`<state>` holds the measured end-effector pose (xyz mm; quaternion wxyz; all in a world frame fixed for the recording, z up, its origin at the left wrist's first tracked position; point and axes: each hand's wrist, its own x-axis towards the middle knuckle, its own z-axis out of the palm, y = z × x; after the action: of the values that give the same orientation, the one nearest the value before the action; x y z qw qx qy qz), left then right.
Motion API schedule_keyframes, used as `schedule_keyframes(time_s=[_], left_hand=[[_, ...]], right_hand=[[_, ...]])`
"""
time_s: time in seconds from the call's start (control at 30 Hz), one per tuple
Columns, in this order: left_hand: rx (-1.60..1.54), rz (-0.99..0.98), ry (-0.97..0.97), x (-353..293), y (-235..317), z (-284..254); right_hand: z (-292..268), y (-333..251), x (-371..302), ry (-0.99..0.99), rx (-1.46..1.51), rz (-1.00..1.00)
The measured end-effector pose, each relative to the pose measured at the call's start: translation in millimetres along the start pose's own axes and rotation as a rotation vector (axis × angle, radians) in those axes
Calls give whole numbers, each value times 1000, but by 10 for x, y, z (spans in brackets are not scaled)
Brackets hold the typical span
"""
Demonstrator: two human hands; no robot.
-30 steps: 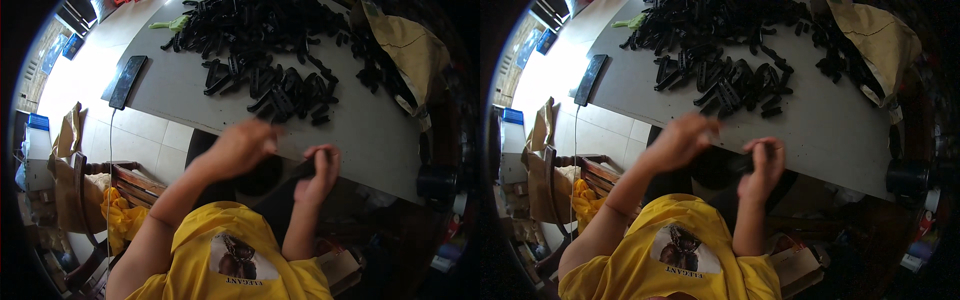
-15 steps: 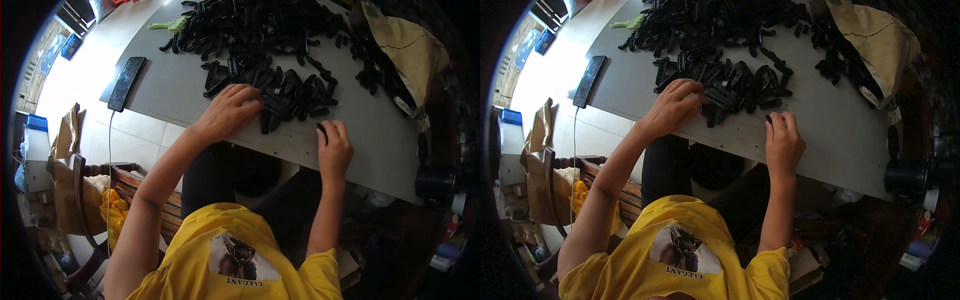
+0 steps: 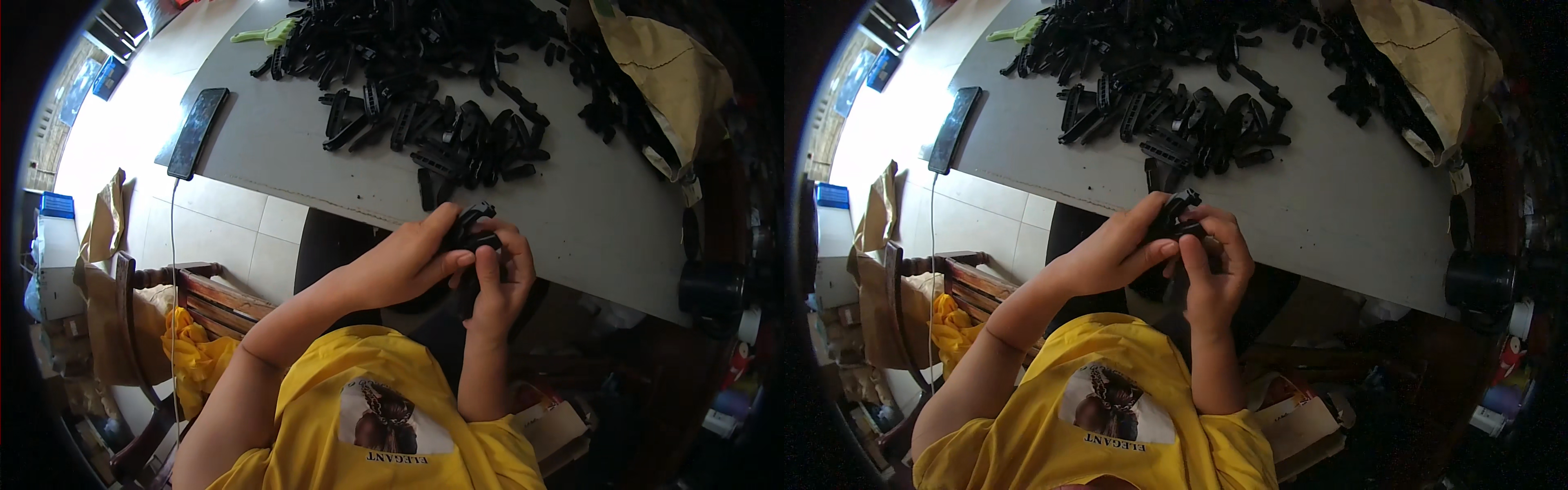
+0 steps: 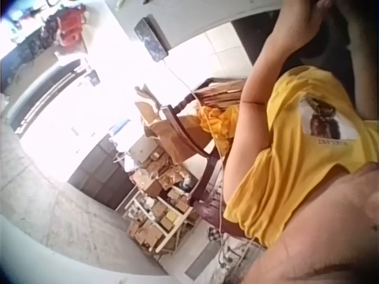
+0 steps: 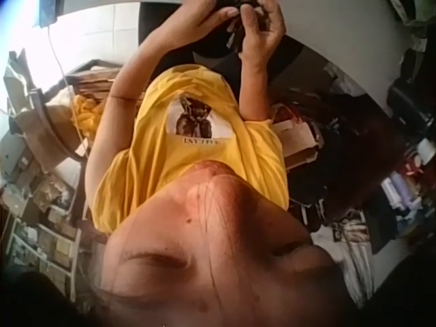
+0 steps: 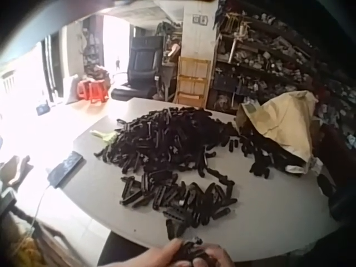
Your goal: The recorder is inspecting and sorting through a large pile of small, black plastic manufactured components on a table.
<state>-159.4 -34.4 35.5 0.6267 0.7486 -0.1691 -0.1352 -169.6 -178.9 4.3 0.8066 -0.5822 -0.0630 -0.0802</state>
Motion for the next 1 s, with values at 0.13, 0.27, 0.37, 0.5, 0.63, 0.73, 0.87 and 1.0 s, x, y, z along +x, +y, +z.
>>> schedule_keyframes(time_s=[0.13,0.27,0.37,0.5,0.63,0.73,0.87,1.0], left_hand=[[-64,-17,-67,-12,19,-2],[-93,31,-69,-59,-118,31],[-90,119,-86,-95,-135,26],[-102,96,-192,-130,-114,2],[-103,40,-246,-197,-82,30],[78,-8,-200,-248,-162,11],[648,298,120,-100,-327,-376],[742,348,357,300,-435,-632]], right_hand=[[-31,-25,-62,-72,201,37],[-93,43,-88,-92,-63,-63],[-217,90,-48,-213,-304,-233],[-69,-115,-77,-105,88,108],[-208,-79,-179,-201,142,287],[-308,41,-216,-187,140,316],[-231,51,-107,-316,-610,-105],[279,120,215,-267,-909,-212]])
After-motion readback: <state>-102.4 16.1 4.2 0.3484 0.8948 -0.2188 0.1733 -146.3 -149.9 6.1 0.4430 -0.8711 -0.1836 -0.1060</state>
